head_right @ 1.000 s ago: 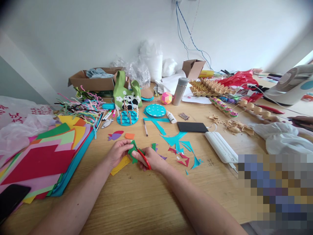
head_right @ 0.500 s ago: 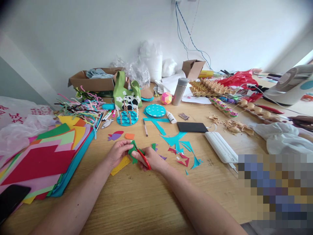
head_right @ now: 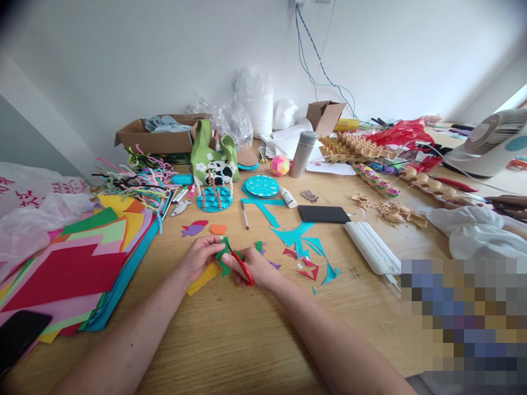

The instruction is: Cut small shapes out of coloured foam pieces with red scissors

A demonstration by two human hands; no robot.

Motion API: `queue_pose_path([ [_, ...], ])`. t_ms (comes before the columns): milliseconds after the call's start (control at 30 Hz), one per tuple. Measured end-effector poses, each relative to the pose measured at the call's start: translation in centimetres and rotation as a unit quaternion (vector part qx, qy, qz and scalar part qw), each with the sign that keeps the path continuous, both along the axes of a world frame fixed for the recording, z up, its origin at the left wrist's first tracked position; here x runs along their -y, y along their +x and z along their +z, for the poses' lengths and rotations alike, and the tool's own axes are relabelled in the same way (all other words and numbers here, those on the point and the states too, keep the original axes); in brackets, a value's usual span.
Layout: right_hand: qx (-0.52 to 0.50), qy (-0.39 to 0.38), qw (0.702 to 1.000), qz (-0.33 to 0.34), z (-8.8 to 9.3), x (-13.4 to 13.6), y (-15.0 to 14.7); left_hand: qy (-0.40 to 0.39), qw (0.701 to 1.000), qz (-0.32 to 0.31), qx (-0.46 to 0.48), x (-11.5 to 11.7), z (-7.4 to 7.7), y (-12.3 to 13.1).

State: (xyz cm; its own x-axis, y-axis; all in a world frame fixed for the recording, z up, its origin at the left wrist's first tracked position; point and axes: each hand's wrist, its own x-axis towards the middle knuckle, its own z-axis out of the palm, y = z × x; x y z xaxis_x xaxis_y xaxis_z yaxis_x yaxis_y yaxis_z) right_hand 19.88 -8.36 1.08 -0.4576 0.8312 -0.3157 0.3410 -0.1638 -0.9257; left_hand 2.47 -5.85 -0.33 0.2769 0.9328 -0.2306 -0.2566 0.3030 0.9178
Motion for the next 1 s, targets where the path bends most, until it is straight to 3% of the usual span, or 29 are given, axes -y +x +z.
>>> queue_pose_path([
  [567,0.006,0.002,1.0,-0.011,-0.73,-0.23,0.05,-0.021,0.999,0.029,0.005,-0.11,-0.02,0.06],
  [1000,-0.003,-0.008,1.0,-0.015,-0.79,-0.18,0.07,-0.018,1.0,0.013,0.005,-0.01,-0.08,0.16],
])
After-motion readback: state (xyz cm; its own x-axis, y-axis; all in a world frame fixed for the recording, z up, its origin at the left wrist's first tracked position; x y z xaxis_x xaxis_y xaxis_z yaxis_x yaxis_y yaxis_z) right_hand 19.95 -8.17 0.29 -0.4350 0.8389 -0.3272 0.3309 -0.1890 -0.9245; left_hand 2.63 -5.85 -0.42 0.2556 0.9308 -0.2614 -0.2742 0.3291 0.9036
